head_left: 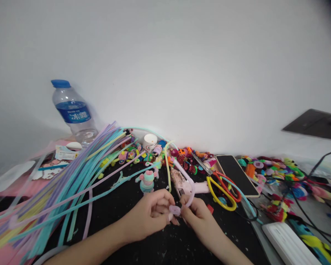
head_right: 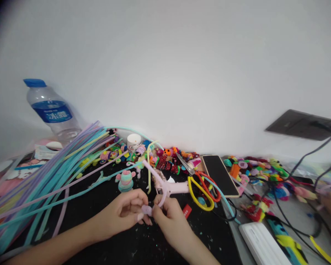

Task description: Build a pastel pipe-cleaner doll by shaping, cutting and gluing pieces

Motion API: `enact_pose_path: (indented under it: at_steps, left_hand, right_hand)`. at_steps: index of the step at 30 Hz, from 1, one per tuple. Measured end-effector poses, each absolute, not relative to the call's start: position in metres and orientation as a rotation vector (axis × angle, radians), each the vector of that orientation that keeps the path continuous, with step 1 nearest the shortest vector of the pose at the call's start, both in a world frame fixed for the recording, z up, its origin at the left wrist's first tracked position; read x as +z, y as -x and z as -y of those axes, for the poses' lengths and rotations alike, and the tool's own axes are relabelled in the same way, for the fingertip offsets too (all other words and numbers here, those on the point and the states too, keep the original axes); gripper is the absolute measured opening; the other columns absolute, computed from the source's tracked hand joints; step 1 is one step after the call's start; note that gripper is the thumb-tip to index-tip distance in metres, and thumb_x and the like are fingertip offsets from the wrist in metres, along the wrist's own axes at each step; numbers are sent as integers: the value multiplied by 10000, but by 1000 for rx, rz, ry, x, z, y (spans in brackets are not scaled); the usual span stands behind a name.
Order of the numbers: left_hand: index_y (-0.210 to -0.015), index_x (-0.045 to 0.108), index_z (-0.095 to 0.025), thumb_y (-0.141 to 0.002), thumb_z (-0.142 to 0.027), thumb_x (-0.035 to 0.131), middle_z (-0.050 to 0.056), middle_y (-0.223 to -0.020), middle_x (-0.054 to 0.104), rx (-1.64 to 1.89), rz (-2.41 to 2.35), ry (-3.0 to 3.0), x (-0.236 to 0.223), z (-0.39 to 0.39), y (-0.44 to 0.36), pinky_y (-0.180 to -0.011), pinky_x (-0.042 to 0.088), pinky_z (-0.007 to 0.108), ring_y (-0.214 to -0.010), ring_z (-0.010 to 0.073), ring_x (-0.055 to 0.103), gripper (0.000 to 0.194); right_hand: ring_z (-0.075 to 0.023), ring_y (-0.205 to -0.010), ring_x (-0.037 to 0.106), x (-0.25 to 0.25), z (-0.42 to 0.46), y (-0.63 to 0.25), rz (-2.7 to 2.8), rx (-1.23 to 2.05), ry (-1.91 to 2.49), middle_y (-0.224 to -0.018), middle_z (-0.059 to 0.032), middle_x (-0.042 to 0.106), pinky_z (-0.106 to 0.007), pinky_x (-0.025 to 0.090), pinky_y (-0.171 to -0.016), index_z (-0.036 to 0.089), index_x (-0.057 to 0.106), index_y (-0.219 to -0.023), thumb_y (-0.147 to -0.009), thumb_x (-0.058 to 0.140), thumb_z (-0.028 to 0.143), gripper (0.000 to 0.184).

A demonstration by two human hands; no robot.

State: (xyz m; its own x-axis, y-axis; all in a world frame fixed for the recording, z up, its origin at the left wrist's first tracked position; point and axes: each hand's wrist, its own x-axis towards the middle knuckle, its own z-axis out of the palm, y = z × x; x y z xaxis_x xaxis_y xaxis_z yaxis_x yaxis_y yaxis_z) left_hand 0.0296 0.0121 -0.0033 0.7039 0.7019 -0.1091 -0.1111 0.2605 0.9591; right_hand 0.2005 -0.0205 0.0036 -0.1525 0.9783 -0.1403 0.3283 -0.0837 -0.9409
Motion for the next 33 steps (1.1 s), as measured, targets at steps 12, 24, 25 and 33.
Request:
enact_pose_path:
  at_steps: [12,24,25,33]
  left_hand:
    - [-721,498,-158,-742,-192,617,45,-733,700,578,-618,-1105,-1,-10,-34,-635,463,264,-704,173,659,125]
    - [-839,449,-170,-708,-246,674,53,-744,715,511,-626,-968,-5,-10,-35,-593,491,249,-681,187,687,271]
    - [-844,464,-165,-712,-249,670,59,-758,717,517,-631,-970,-4,-10,-35,-596,491,247,-686,185,688,259]
    - [-807,541,-136,-697,-273,679,67,-746,707,521,-663,-976,-4,-10,-35,-584,489,245,-676,193,687,224]
  right_hand:
    - [-78,-471,339,7,24,-196,1461,1441,1401,-541,41,439,-177,261,-406,185,427,-597,-814,441,295,243]
    - [-95,-515,358,4,24,-199,1442,1350,1441,-535,50,389,-202,301,-476,180,442,-569,-780,473,309,249]
    - [-96,-513,352,3,25,-200,1412,1340,1455,-541,50,383,-204,298,-472,180,450,-581,-789,461,331,257]
    - [-95,-510,346,3,24,-199,1470,1325,1402,-550,42,412,-202,289,-456,169,492,-608,-833,436,423,343]
